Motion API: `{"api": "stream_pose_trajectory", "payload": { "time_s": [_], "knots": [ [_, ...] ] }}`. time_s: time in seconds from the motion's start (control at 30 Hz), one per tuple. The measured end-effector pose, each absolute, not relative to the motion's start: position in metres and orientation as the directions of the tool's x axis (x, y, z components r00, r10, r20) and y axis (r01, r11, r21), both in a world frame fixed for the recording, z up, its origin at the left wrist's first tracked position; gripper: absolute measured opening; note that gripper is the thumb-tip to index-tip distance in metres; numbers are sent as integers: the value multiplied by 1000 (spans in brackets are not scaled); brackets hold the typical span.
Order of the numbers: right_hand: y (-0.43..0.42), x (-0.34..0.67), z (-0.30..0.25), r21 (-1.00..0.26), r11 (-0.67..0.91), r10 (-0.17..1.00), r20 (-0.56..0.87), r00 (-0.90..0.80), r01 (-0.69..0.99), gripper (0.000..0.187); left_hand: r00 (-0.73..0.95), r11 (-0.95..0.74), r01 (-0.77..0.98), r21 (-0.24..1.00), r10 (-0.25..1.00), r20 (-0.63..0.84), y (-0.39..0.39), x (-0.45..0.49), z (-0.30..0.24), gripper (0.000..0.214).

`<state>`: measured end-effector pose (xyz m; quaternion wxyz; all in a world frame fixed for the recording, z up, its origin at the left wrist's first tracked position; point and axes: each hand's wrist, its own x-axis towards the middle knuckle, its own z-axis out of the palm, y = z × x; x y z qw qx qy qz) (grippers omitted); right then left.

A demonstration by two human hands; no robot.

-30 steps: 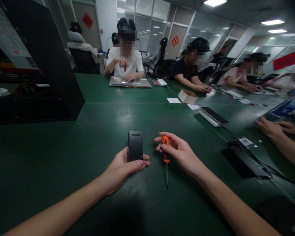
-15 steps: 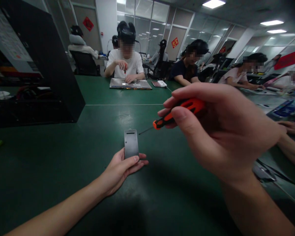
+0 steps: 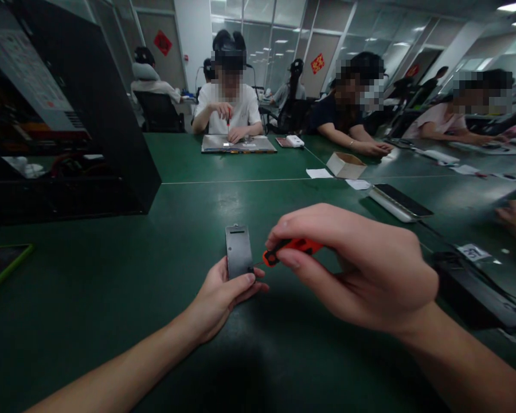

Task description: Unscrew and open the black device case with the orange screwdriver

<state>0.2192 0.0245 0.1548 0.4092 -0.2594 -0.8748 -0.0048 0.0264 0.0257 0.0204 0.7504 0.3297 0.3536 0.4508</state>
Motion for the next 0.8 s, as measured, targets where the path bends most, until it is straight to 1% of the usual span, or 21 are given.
{"api": "stream_pose_trajectory", "payload": {
  "time_s": [0.1, 0.27, 0.4, 0.47, 0.57, 0.63, 0.73, 0.8],
  "knots": [
    [26, 220, 152, -198, 866, 451, 708, -544, 460, 20, 338, 374, -452, 810, 912, -233, 26, 26, 20, 42],
    [27, 221, 151, -189, 869, 441, 714, -544, 457, 20, 331, 373, -439, 818, 913, -239, 27, 27, 22, 46],
    [27, 221, 150, -122, 857, 426, 714, -555, 501, 19, 300, 347, -419, 839, 925, -232, 27, 28, 24, 47],
    [30, 222, 148, -112, 846, 423, 735, -529, 521, 16, 295, 339, -404, 850, 927, -230, 27, 28, 25, 47],
    [38, 224, 143, -146, 821, 439, 779, -448, 551, 10, 314, 359, -390, 848, 918, -244, 27, 27, 27, 49],
    [45, 225, 138, -194, 797, 463, 804, -373, 572, 8, 333, 371, -383, 846, 910, -248, 27, 26, 27, 52],
    [57, 226, 129, -285, 754, 511, 820, -256, 591, 8, 362, 355, -334, 873, 904, -229, 26, 25, 25, 53],
    [64, 227, 123, -324, 740, 527, 824, -208, 589, 9, 383, 332, -288, 899, 900, -209, 25, 24, 23, 53]
  ]
}}
